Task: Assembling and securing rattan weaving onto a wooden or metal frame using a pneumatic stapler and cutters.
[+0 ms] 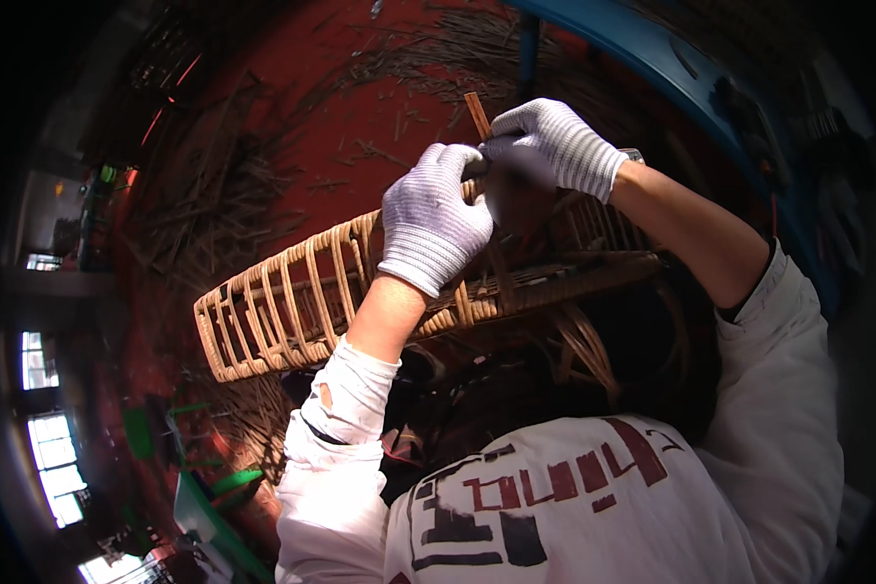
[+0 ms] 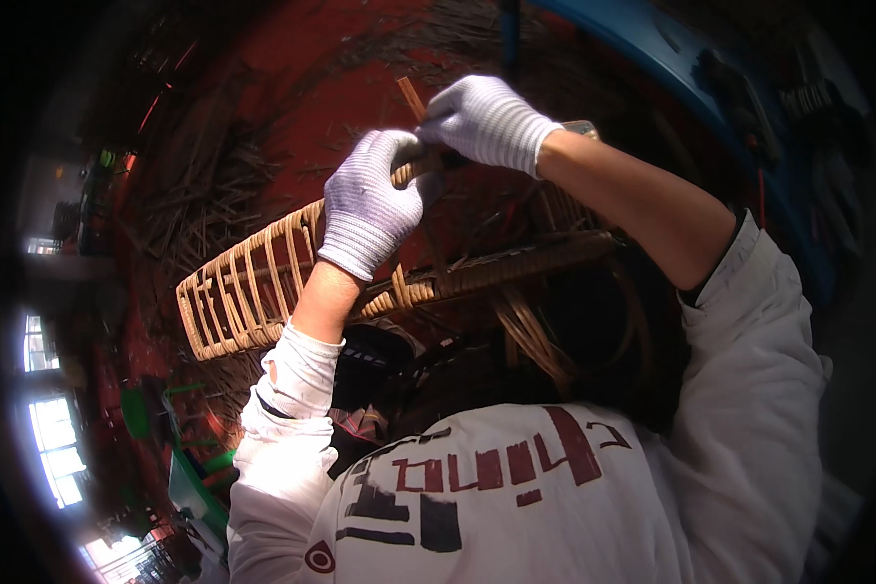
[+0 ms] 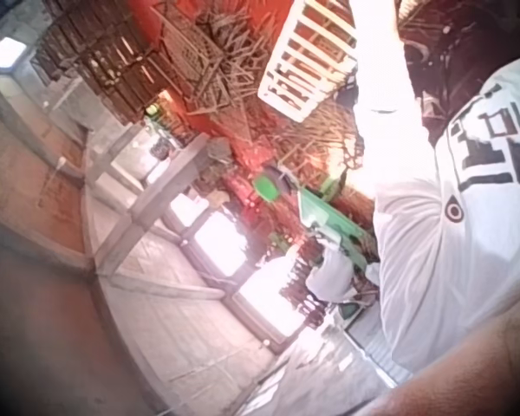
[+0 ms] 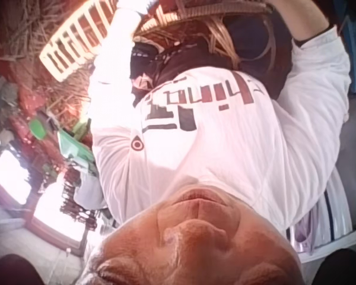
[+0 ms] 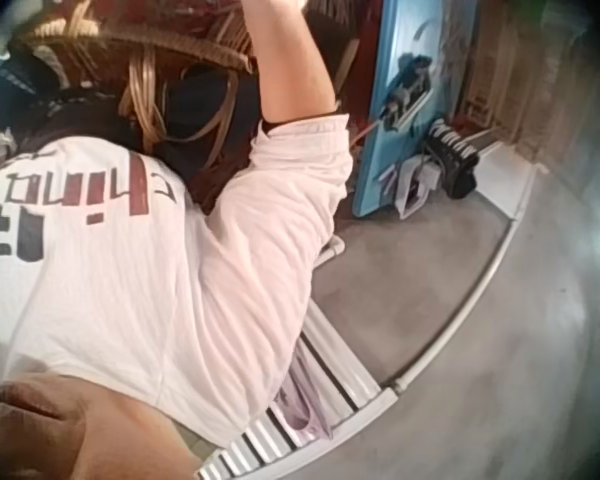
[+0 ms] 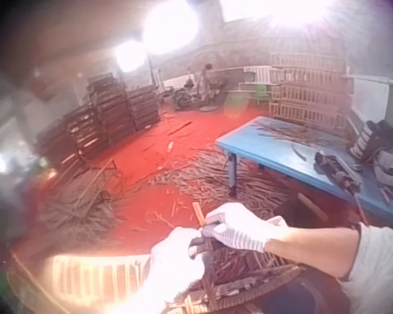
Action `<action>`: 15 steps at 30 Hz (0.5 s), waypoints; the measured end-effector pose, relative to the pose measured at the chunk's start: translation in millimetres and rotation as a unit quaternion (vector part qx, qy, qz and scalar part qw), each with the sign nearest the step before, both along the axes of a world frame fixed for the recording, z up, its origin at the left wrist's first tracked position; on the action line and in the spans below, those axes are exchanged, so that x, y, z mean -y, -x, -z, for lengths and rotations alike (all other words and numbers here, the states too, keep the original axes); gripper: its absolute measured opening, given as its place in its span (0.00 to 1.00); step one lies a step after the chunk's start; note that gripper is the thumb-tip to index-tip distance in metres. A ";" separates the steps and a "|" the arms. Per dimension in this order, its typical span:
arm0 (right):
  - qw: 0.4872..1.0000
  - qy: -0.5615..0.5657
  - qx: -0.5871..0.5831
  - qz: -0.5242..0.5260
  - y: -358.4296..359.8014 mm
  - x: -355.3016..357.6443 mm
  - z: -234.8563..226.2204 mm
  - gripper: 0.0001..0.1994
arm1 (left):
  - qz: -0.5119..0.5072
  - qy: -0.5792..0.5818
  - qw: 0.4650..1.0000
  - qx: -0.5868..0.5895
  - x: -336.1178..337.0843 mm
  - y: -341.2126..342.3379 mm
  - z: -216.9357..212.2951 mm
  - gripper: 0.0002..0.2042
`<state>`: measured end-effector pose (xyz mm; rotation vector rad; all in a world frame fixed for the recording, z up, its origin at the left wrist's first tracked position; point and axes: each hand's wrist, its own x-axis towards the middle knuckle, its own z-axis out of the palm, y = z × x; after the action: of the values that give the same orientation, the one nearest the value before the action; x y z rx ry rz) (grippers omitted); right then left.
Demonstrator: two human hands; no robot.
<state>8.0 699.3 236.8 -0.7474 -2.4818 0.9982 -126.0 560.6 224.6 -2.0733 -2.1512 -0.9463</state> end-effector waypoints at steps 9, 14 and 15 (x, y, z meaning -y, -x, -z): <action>0.982 -0.079 0.171 -0.017 20.5 -33.2 1.3 0.09 | 0.076 -0.093 0.993 -0.019 -27.6 -4.5 10.4 0.09; 0.945 -0.272 -0.181 -0.010 -20.0 -29.8 -1.8 0.08 | 0.036 0.161 0.984 0.062 -41.8 0.4 -13.2 0.12; 0.939 -0.299 -0.164 -0.032 -35.3 -22.7 -8.8 0.08 | 0.043 0.210 0.973 0.085 -48.1 -0.8 -21.8 0.15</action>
<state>43.3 722.0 245.6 -0.2768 -2.3210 0.3021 -125.1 608.6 246.4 -2.3567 -2.5578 -0.7485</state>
